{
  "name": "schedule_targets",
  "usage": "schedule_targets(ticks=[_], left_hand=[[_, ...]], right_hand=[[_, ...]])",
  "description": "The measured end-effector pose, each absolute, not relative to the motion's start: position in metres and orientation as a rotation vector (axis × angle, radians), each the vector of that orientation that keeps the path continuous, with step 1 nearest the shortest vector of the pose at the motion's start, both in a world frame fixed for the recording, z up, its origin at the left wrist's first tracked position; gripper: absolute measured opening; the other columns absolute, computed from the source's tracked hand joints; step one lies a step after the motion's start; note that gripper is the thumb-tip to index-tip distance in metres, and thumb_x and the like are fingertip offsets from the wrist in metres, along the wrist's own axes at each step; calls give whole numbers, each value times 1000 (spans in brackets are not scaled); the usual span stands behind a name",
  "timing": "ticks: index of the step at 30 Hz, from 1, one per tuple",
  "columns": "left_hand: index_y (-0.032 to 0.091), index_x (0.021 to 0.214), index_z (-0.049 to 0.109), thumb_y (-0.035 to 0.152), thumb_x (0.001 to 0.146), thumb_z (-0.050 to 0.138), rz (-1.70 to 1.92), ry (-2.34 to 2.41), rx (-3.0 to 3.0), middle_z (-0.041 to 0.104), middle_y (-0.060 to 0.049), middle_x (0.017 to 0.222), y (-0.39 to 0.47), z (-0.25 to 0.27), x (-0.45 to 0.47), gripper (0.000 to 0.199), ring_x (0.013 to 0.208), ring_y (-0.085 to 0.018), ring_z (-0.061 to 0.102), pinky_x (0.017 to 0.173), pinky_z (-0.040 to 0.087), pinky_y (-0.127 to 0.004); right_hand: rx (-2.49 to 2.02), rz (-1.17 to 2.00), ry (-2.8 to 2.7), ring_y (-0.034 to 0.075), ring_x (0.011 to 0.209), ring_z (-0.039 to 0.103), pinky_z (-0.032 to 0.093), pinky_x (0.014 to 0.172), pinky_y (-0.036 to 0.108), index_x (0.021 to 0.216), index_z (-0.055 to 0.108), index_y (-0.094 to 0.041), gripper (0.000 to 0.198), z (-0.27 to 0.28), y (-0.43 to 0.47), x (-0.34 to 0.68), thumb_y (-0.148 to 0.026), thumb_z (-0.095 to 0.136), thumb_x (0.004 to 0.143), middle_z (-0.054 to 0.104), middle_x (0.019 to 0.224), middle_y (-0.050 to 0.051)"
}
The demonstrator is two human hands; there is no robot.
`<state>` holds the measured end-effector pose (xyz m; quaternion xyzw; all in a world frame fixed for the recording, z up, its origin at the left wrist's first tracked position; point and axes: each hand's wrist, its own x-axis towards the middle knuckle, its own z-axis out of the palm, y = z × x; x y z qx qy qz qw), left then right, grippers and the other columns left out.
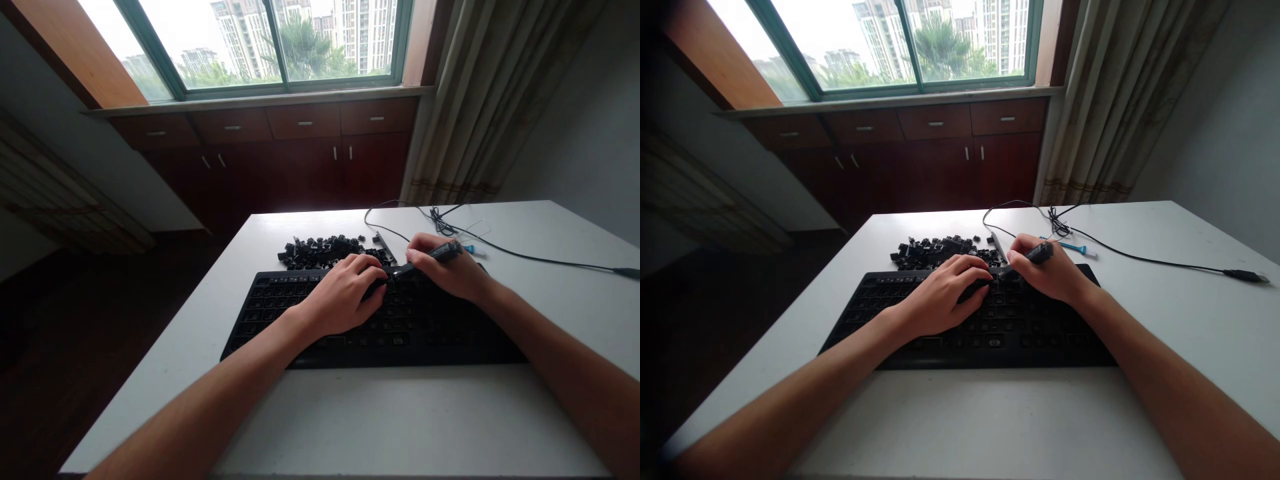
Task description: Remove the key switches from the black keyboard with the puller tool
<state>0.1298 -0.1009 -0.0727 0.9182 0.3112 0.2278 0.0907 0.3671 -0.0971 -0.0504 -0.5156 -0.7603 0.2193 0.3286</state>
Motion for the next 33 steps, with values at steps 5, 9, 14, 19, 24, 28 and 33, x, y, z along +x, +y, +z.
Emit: schedule_targets(ticks=[5, 9, 14, 19, 24, 28, 33], left_hand=[[18, 118, 62, 34, 99, 44, 684, 919, 2727, 59, -9, 127, -100, -73, 130, 30, 114, -23, 53, 102, 49, -44], [19, 117, 62, 33, 98, 45, 672, 928, 2721, 59, -9, 127, -101, -72, 130, 29, 115, -23, 54, 102, 50, -44], [18, 116, 62, 32, 98, 46, 684, 922, 2724, 59, -9, 126, -101, -72, 130, 28, 114, -22, 54, 101, 50, -44], [19, 120, 60, 32, 98, 46, 693, 917, 2718, 59, -9, 127, -101, -73, 130, 29, 115, -22, 54, 101, 50, -44], [20, 132, 50, 34, 97, 48, 724, 916, 2670, 57, -11, 130, -101, -72, 131, 38, 121, -24, 53, 104, 49, -45], [16, 144, 36, 53, 89, 59, 728, 1024, 2495, 52, -16, 139, -98, -65, 153, 70, 128, -29, 51, 109, 47, -48], [11, 147, 32, 33, 84, 61, 797, 855, 2475, 49, -19, 142, -93, -66, 194, 73, 131, -30, 51, 113, 46, -44]], right_hand=[[-1466, 984, -1915, 12, 48, 58, 45, 45, 22, 90, 63, -18, 23, -47, -98, 365, -38, 51, 93, 63, 58, -1], [-1421, 1081, -1774, 12, 43, 56, 42, 38, 19, 86, 64, -16, 22, -51, -98, 361, -35, 54, 89, 62, 54, 0], [-1344, 1123, -1601, 10, 38, 51, 35, 33, 18, 78, 64, -14, 23, -55, -97, 359, -34, 56, 87, 59, 49, 1], [-1313, 1153, -1559, 10, 38, 51, 34, 32, 18, 79, 65, -14, 24, -58, -96, 360, -36, 56, 86, 60, 49, 0], [-1336, 1138, -1562, 10, 39, 52, 35, 33, 18, 80, 64, -14, 25, -60, -95, 361, -35, 53, 88, 60, 50, 1], [-1344, 1092, -1600, 10, 38, 50, 35, 34, 17, 80, 63, -16, 24, -62, -95, 363, -35, 51, 89, 57, 48, -2], [-1252, 1058, -1600, 9, 38, 49, 35, 34, 18, 80, 61, -17, 20, -64, -94, 365, -31, 50, 88, 54, 48, -5]])
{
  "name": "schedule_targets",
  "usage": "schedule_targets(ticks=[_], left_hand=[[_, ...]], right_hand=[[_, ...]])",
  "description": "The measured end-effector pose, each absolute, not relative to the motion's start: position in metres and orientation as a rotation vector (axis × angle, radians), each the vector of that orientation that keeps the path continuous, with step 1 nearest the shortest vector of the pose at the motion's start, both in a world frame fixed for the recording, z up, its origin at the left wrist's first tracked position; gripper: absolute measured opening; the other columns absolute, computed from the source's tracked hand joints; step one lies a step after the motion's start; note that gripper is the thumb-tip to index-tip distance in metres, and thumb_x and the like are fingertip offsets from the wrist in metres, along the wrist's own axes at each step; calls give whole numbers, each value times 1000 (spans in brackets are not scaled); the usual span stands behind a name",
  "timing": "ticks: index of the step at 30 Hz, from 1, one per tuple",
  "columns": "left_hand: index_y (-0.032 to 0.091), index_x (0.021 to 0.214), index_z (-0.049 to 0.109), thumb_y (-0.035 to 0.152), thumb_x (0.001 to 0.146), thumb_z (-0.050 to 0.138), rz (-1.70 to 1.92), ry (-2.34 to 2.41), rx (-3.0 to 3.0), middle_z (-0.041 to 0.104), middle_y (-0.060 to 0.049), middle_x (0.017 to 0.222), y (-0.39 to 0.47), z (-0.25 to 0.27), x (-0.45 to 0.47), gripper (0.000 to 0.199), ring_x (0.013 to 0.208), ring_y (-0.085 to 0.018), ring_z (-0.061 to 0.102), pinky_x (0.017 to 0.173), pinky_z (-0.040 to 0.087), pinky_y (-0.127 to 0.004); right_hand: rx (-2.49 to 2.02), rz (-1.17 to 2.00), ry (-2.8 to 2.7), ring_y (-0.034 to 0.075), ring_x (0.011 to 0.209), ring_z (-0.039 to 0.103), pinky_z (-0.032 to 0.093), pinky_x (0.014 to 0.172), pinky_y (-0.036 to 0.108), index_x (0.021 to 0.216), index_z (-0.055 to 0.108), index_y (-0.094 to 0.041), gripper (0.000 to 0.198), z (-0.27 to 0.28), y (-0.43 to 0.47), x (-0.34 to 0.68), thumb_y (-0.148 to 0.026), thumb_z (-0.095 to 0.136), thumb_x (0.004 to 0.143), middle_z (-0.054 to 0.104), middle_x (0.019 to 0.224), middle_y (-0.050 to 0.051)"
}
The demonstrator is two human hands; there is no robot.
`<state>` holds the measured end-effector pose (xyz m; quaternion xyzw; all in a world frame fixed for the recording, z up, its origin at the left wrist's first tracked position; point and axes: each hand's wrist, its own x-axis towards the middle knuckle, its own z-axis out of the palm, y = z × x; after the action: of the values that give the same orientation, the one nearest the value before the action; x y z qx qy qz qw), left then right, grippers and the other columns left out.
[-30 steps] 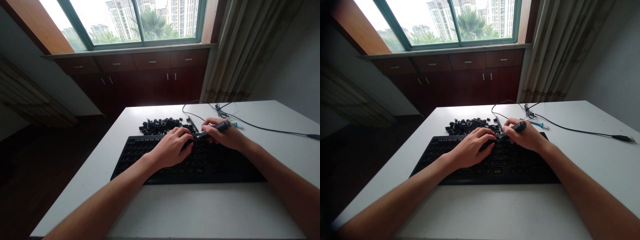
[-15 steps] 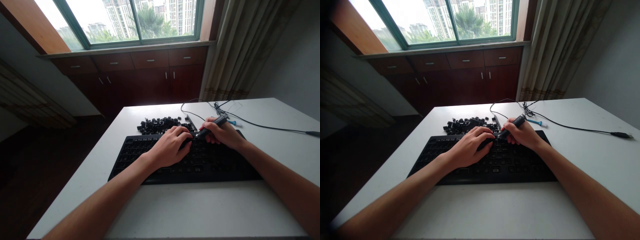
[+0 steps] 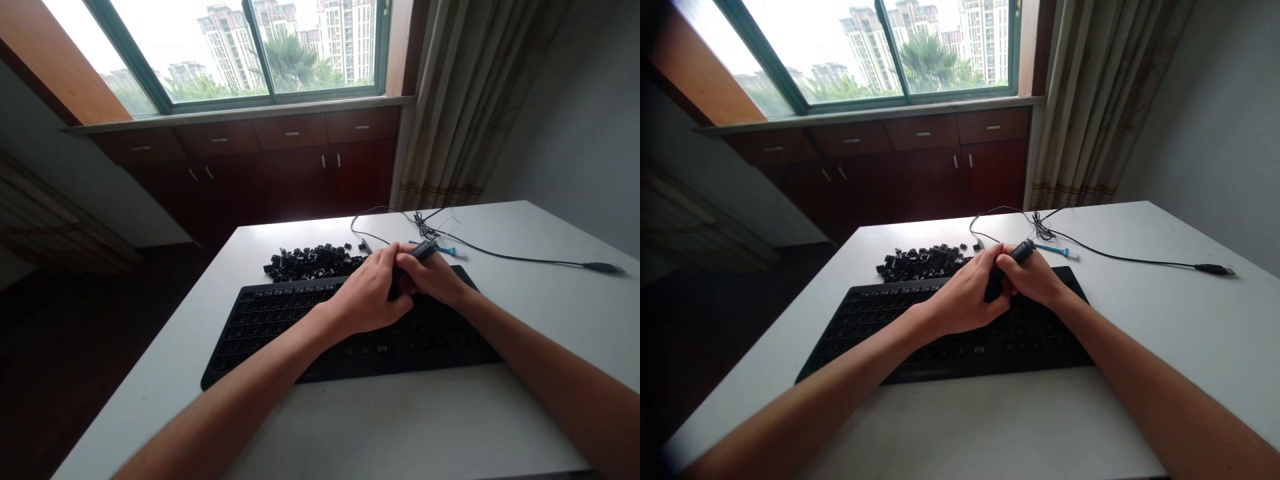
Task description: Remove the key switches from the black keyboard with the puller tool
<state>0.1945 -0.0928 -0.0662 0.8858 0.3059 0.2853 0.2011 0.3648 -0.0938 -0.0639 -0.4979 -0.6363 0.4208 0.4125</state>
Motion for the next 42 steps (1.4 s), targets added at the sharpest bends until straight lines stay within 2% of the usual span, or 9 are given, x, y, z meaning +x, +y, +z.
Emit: schedule_targets(ticks=[10, 16, 20, 24, 27, 32, 37, 42], left_hand=[[6, 149, 25, 30, 91, 50, 836, 943, 2511, 47, -23, 146, -95, -80, 205, 67, 135, -31, 48, 115, 41, -50], [14, 139, 39, 28, 98, 41, 840, 911, 2460, 55, -15, 133, -97, -75, 206, 43, 121, -25, 54, 109, 45, -46], [16, 133, 41, 32, 99, 42, 933, 953, 2418, 57, -15, 126, -97, -76, 205, 38, 117, -25, 56, 105, 46, -45], [18, 128, 44, 32, 96, 48, 970, 993, 2443, 57, -13, 125, -99, -76, 203, 35, 117, -24, 54, 105, 46, -44], [20, 126, 47, 39, 93, 55, 950, 1034, 2395, 58, -11, 124, -98, -73, 199, 39, 114, -24, 57, 101, 48, -42], [21, 129, 53, 60, 81, 66, 733, 1073, 2494, 63, -10, 118, -85, -66, 183, 63, 105, -26, 61, 94, 52, -45], [23, 105, 72, 55, 87, 62, 649, 995, 2580, 67, -7, 106, -70, -66, 173, 38, 98, -22, 64, 90, 52, -40], [26, 98, 75, 45, 91, 61, 653, 922, 2600, 69, -3, 102, -64, -64, 170, 24, 92, -17, 64, 91, 51, -36]], right_hand=[[-1230, 1076, -1564, 10, 38, 48, 35, 35, 19, 77, 62, -18, 19, -67, -93, 367, -30, 50, 87, 53, 47, -5], [-1228, 1112, -1504, 10, 34, 45, 30, 32, 19, 71, 59, -18, 21, -67, -92, 368, -32, 52, 85, 51, 42, -5], [-1147, 1142, -1275, 10, 35, 43, 28, 32, 19, 68, 57, -18, 26, -67, -90, 366, -35, 49, 87, 50, 43, -4], [-1165, 1117, -1341, 9, 35, 43, 28, 34, 19, 64, 55, -18, 25, -64, -92, 363, -32, 53, 84, 49, 41, -4], [-1138, 1149, -1288, 9, 37, 44, 29, 36, 20, 66, 57, -18, 23, -62, -94, 363, -32, 52, 84, 51, 44, -3], [-1100, 1120, -1201, 10, 39, 42, 29, 39, 22, 66, 60, -17, 24, -61, -93, 364, -30, 50, 84, 50, 44, -2], [-1051, 1028, -1116, 9, 38, 37, 24, 38, 23, 66, 62, -17, 26, -61, -89, 366, -28, 49, 86, 45, 44, -3], [-1048, 985, -1024, 9, 37, 36, 22, 37, 23, 69, 62, -17, 25, -66, -84, 369, -29, 49, 87, 43, 44, -4]])
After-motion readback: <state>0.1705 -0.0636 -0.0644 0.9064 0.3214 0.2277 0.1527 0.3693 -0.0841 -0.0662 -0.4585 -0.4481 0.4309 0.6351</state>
